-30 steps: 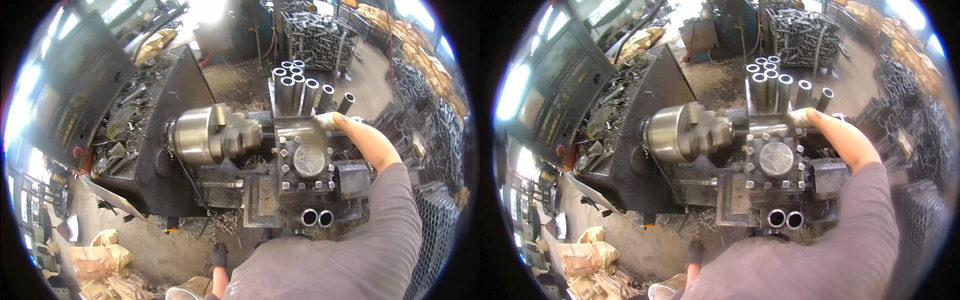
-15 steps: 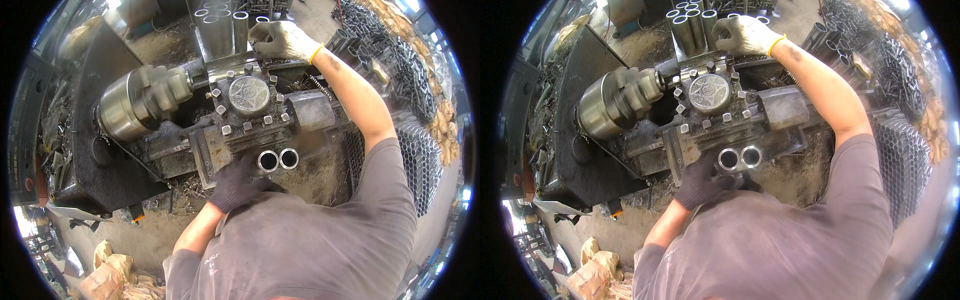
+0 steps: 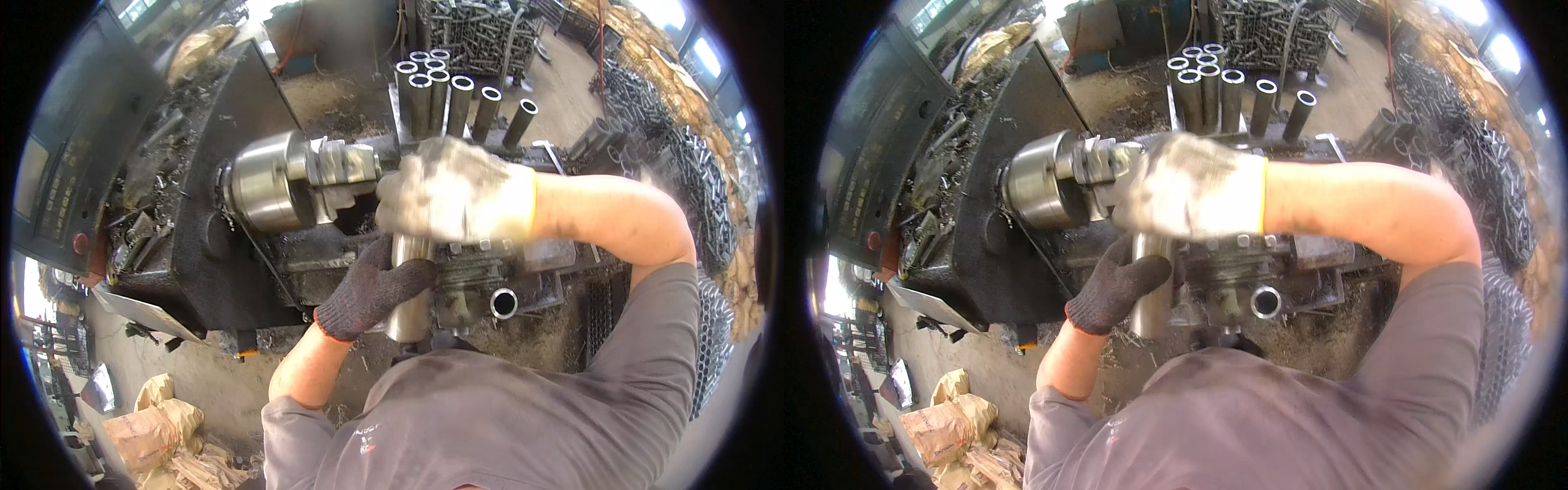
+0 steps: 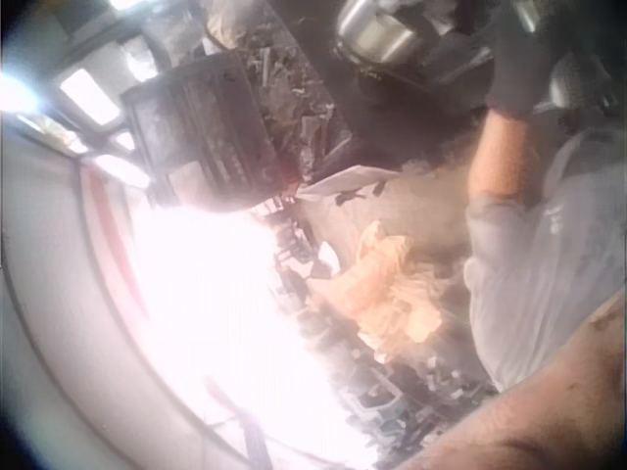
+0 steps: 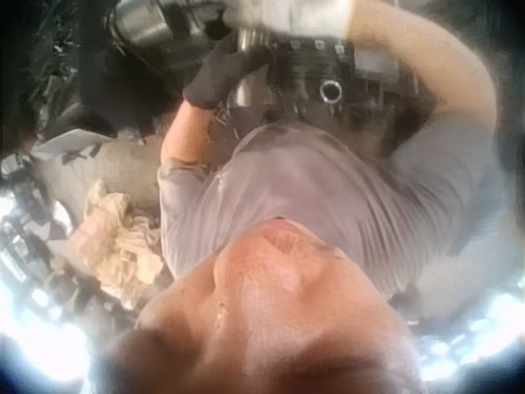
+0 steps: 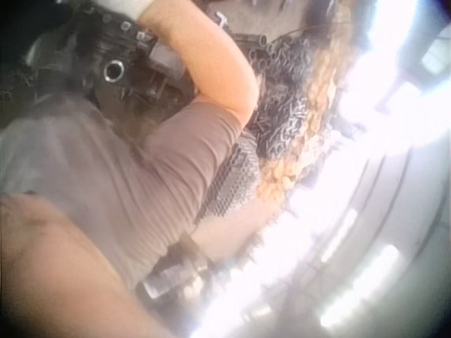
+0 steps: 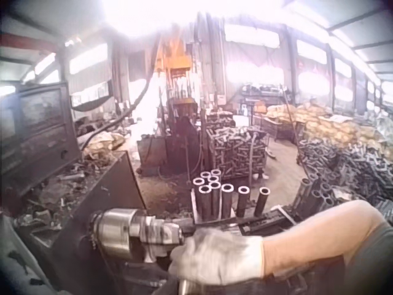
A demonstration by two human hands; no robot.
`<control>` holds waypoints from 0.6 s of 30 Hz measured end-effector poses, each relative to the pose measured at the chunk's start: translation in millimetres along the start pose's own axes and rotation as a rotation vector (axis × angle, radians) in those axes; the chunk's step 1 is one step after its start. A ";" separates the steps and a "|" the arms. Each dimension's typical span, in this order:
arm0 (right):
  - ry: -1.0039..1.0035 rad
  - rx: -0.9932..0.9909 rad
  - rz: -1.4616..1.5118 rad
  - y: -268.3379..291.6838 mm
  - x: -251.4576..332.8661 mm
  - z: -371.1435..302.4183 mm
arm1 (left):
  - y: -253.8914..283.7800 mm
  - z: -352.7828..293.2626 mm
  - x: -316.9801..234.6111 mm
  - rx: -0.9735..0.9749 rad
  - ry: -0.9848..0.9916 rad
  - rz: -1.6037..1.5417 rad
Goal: The person repeatedly loads short metal tubes into a lathe chuck, operates the machine to machine the tube ends, removes the finished pieces, and stacks them on a nearby rack. The cycle of loading, machining, and stacking continues throughout the clip.
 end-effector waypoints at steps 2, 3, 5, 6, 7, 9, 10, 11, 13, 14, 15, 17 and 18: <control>0.019 0.078 -0.159 -14.4 -46.1 -5.2 | 34.3 -4.8 -15.5 -0.217 -0.118 0.372; -0.098 -0.027 0.000 -20.6 -72.9 2.3 | 50.5 -9.9 -11.1 -0.298 -0.126 0.423; -0.310 0.087 0.061 -46.6 -132.9 -18.3 | 81.1 -23.4 10.0 -0.453 -0.138 0.527; -0.470 0.312 0.084 -80.6 -163.4 -24.6 | 92.1 -29.9 35.1 -0.499 -0.083 0.489; -0.518 0.298 0.040 -92.2 -177.9 -31.4 | 102.8 -37.5 66.6 -0.543 0.021 0.438; -0.682 0.502 -0.035 -138.6 -204.0 -41.4 | 112.3 -48.3 125.8 -0.541 0.104 0.317; -0.699 0.543 -0.004 -158.3 -206.6 -45.1 | 117.2 -57.4 155.8 -0.574 0.126 0.204; -0.659 0.565 0.053 -176.9 -203.8 -46.6 | 120.7 -68.8 189.6 -0.608 0.182 0.091; -0.568 0.513 0.148 -203.9 -201.0 -44.4 | 136.9 -100.5 251.4 -0.787 0.255 -0.044; -0.505 0.427 0.186 -210.6 -200.0 -43.1 | 146.5 -117.5 278.4 -0.889 0.222 -0.146; -0.542 0.412 0.304 -222.6 -204.9 -52.4 | 154.5 -138.8 306.6 -0.989 0.193 -0.251; -0.523 0.420 0.465 -250.7 -206.5 -62.1 | 176.6 -181.8 353.8 -1.200 0.082 -0.460; -0.528 0.434 0.537 -264.8 -207.2 -68.1 | 188.6 -206.4 378.2 -1.347 0.057 -0.613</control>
Point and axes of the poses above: each hand's wrist, its own z-axis towards the middle knuckle, its own y-axis out of the back of the hand, x = y × z, the point moved 9 cm from there along z, towards the middle knuckle, and after that the axes turned 1 degree about -y, right-handed, at the moved point
